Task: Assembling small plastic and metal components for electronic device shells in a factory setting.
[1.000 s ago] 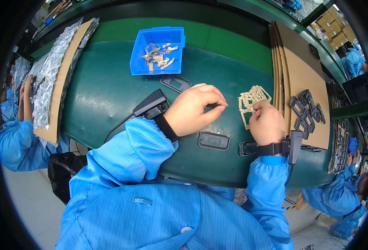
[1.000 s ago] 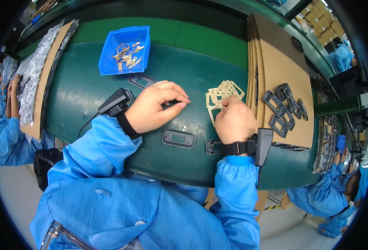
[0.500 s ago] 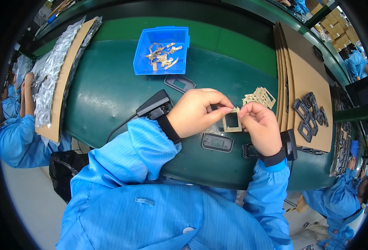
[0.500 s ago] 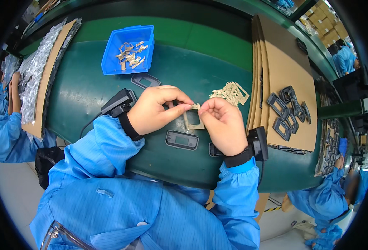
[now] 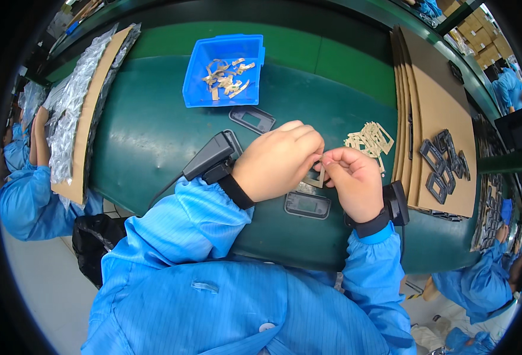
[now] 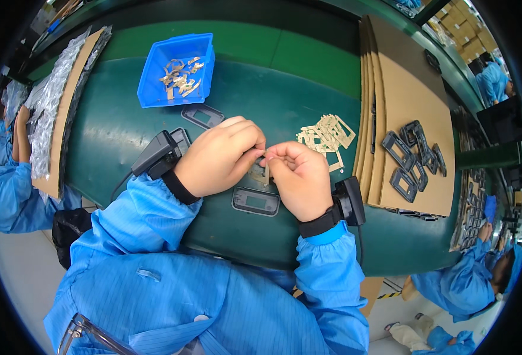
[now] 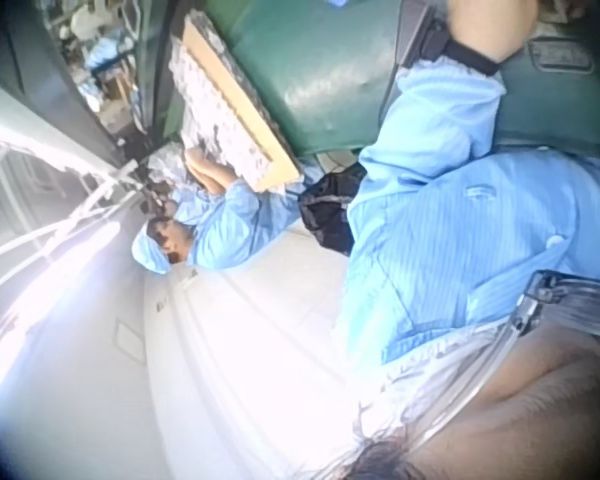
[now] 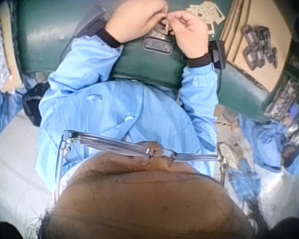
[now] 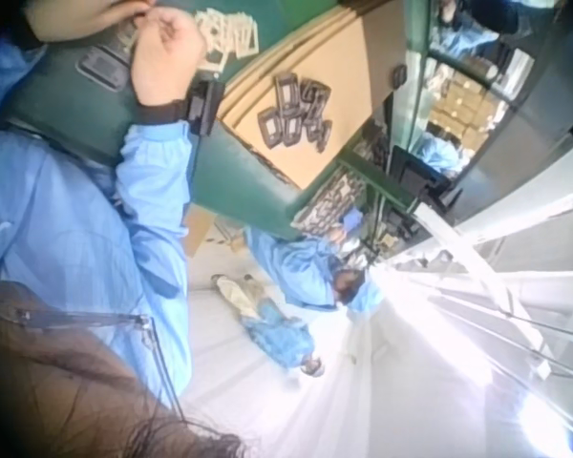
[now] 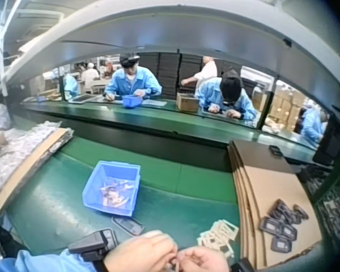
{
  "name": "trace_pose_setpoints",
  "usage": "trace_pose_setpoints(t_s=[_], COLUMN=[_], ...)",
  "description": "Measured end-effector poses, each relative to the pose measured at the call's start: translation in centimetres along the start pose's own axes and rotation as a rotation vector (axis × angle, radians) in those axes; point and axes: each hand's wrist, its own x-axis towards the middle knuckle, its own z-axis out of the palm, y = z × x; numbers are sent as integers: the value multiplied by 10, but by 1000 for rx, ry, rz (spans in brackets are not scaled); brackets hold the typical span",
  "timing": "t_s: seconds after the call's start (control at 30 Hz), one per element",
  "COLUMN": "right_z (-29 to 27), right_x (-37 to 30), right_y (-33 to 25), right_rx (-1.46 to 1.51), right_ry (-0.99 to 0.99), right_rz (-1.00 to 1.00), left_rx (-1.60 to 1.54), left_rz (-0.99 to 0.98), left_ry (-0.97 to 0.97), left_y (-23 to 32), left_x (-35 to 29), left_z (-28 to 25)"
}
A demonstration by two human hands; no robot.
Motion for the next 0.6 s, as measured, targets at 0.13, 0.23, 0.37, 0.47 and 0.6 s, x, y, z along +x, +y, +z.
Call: trace_pose_setpoints(t_s=[0.13, 0.23, 0.37, 0.47, 0.6], right_z=[0, -2, -3, -1, -2], right_x=[-1, -1, -2, -1, 0], right_y=[-5, -1, 3, 4, 6], right_rx=[23, 163, 255, 294, 376], right_ry=[-21, -46, -44, -54, -47], right_rz=[52, 59, 78, 86, 104], left_rx=[95, 128, 129, 102, 53], left_rz=[83, 117, 136, 145, 127], left_ry=[29, 58, 78, 88, 84], left_y=[2, 6, 8, 5, 3], left_x=[0, 1, 3, 1, 2], left_z=[1, 1, 3, 2, 3])
